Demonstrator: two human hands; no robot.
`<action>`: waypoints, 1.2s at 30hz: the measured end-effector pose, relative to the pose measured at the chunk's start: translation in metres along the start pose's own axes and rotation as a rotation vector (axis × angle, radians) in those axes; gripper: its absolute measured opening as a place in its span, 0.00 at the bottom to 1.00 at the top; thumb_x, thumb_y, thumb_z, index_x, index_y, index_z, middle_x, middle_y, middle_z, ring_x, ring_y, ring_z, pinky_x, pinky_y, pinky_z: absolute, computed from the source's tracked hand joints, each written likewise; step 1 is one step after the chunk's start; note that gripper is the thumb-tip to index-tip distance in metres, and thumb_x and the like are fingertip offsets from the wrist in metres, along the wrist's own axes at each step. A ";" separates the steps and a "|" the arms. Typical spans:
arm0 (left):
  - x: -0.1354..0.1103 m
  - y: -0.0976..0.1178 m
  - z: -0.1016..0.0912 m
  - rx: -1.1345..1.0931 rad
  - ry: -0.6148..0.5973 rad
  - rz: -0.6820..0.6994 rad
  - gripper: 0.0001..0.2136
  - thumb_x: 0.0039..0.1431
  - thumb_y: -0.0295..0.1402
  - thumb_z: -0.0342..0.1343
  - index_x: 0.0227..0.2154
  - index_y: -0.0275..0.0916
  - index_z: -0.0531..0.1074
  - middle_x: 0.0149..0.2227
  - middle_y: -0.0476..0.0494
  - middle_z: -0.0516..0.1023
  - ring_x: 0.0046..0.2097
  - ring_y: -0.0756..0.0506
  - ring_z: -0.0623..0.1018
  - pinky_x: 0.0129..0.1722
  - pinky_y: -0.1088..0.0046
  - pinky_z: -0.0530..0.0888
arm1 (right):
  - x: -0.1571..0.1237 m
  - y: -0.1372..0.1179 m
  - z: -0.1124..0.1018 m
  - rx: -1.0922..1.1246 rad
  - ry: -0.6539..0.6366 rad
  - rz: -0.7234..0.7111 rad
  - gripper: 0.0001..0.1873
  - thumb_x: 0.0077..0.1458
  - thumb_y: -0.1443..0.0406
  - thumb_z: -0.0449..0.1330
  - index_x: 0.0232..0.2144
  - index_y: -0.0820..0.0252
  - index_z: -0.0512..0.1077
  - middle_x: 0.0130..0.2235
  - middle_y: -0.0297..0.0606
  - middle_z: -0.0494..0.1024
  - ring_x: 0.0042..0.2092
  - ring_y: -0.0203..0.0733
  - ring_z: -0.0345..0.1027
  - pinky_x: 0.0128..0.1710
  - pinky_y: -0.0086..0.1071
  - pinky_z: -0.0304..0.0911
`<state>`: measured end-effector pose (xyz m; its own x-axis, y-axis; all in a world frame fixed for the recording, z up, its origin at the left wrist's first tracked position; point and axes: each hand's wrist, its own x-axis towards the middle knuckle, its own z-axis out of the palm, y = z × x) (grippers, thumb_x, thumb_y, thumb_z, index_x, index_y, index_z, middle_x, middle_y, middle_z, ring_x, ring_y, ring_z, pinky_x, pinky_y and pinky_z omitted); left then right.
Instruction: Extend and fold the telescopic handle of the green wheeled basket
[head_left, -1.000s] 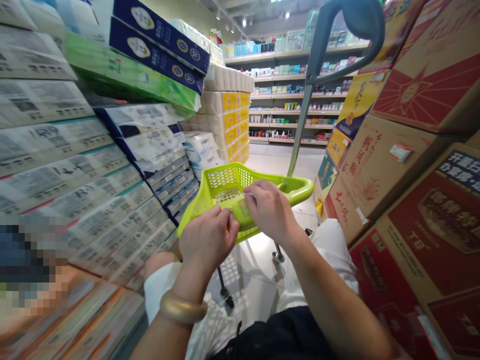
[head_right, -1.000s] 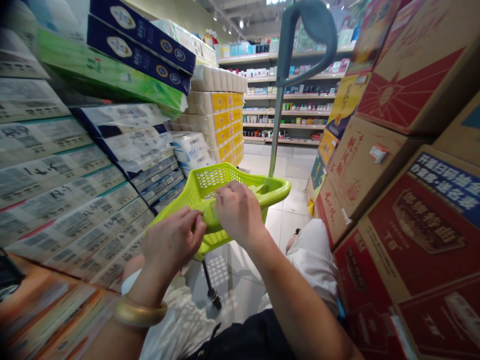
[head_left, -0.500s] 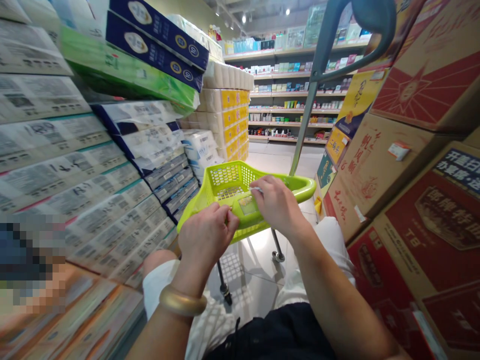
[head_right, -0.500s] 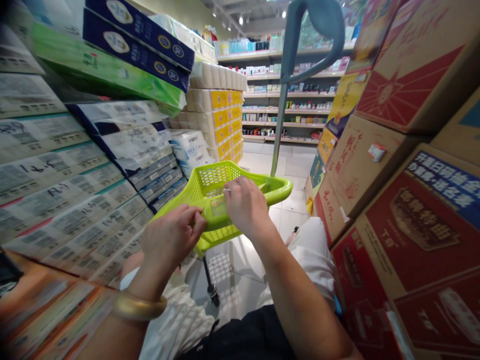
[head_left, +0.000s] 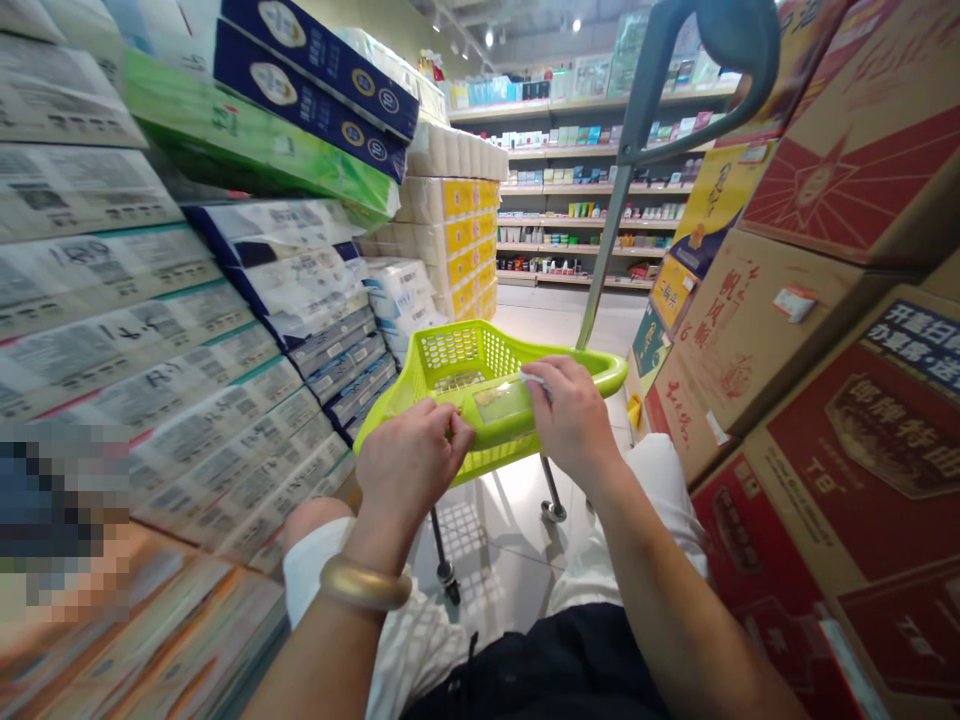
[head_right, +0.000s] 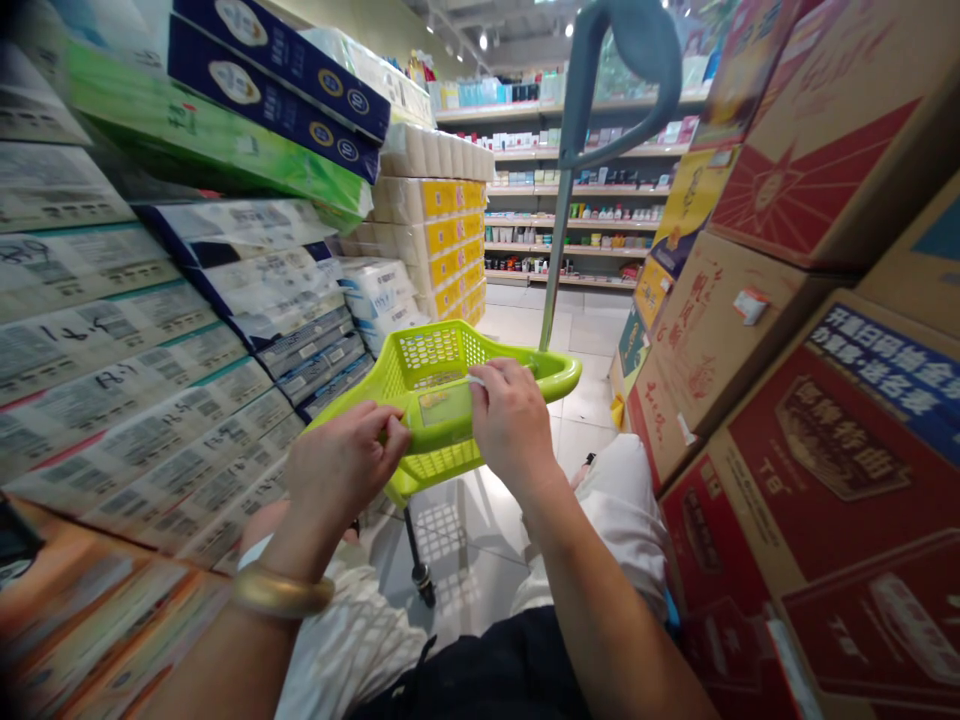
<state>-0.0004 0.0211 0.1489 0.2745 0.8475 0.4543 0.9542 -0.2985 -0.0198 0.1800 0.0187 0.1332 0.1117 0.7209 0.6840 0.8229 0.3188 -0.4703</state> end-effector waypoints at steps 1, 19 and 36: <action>0.001 0.000 0.000 -0.003 0.001 -0.001 0.16 0.62 0.37 0.43 0.29 0.42 0.76 0.32 0.46 0.79 0.28 0.46 0.73 0.24 0.69 0.54 | -0.001 0.000 0.000 -0.014 0.012 0.015 0.14 0.63 0.66 0.51 0.43 0.61 0.76 0.46 0.46 0.75 0.48 0.49 0.66 0.53 0.44 0.63; 0.016 -0.012 0.009 -0.012 0.004 0.003 0.18 0.62 0.38 0.41 0.29 0.42 0.76 0.33 0.46 0.79 0.27 0.48 0.71 0.25 0.70 0.53 | -0.009 -0.014 0.022 0.001 0.089 -0.047 0.14 0.62 0.69 0.52 0.43 0.62 0.76 0.47 0.47 0.74 0.50 0.49 0.65 0.54 0.44 0.63; 0.014 -0.012 0.010 0.000 0.016 0.026 0.18 0.62 0.38 0.41 0.26 0.42 0.74 0.30 0.47 0.77 0.27 0.48 0.70 0.25 0.70 0.52 | -0.015 -0.025 0.029 0.069 0.084 -0.134 0.14 0.63 0.68 0.51 0.43 0.60 0.76 0.47 0.45 0.73 0.49 0.47 0.66 0.53 0.43 0.65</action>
<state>-0.0072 0.0412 0.1469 0.2975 0.8322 0.4679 0.9468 -0.3203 -0.0323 0.1420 0.0177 0.1188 0.0516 0.6160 0.7861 0.7940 0.4521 -0.4065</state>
